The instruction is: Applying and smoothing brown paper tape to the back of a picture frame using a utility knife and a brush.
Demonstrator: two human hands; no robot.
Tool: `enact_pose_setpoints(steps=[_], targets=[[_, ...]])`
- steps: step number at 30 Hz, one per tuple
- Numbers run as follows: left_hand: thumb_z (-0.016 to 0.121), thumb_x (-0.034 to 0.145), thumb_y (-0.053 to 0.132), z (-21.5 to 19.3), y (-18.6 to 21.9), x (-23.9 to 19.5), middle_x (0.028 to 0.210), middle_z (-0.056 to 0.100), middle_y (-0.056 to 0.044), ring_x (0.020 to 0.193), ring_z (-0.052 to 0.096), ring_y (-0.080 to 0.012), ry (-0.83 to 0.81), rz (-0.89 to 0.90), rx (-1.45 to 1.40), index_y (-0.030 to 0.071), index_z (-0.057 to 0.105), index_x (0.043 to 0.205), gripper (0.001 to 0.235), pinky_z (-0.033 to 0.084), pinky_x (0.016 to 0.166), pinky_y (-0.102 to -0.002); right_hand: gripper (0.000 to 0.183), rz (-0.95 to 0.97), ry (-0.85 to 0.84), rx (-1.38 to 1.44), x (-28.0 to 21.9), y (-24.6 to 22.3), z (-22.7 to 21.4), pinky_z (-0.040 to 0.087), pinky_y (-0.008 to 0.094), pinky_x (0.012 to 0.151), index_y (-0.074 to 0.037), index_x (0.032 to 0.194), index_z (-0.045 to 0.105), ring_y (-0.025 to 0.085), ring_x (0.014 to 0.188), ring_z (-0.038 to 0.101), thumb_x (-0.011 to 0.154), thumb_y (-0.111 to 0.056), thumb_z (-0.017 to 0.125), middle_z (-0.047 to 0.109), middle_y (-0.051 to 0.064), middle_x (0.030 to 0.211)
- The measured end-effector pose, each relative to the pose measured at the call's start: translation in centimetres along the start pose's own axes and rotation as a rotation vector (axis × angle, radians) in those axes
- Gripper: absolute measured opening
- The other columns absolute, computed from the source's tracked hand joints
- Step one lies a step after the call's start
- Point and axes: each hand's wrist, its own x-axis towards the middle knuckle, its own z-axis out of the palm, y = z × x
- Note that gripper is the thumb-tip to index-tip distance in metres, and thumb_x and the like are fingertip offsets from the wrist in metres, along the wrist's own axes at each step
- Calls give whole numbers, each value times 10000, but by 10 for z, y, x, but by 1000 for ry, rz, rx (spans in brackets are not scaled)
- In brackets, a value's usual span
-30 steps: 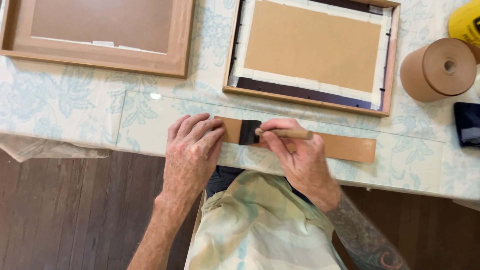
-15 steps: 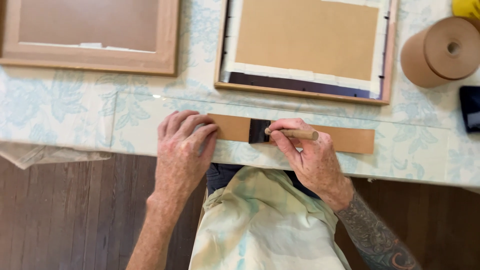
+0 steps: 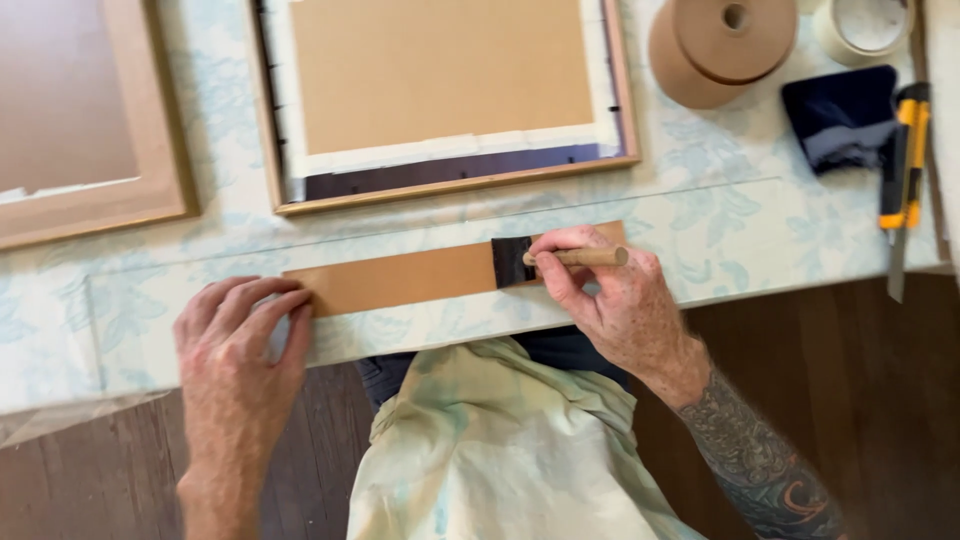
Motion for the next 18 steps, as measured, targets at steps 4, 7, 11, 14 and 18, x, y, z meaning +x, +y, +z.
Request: enact_pose_setpoints(steps=[4,7,11,14,18], targets=[[814,931,90,0,-1,-2,1206,752,-38,1195,632,-307,14,12,8,99,778,1100,173,440,1086,-505,276,50,-42,-29,-18,32,-19,638,196,451,-16,1104,627,181,667,783,1086,-249,481,750,129,971],[815,934,86,-2,1,-1,1200,753,-43,1190,633,-308,13,13,15,94,782,1092,161,445,1088,-501,202,95,17,-29,-30,44,-36,664,230,542,7,1138,613,228,778,804,1085,-162,517,754,172,1010],[804,952,95,-1,0,-2,1217,748,-39,1215,633,-314,10,17,10,105,771,1117,169,447,1082,-504,213,105,36,-93,-43,60,-59,663,243,557,46,1121,606,249,775,795,1102,-143,508,737,195,955],[800,959,90,0,-1,-1,1221,745,-30,1217,631,-315,17,23,9,117,764,1122,169,447,1078,-500,204,142,76,-161,-45,51,-76,639,269,576,70,1124,627,248,758,764,1111,-106,523,730,204,958],[807,934,83,-2,3,6,1153,757,-41,1145,631,-297,37,44,-8,91,780,1070,139,441,1086,-466,131,191,214,-52,-27,4,-68,582,306,667,65,1080,646,220,750,697,1104,7,531,699,168,939]])
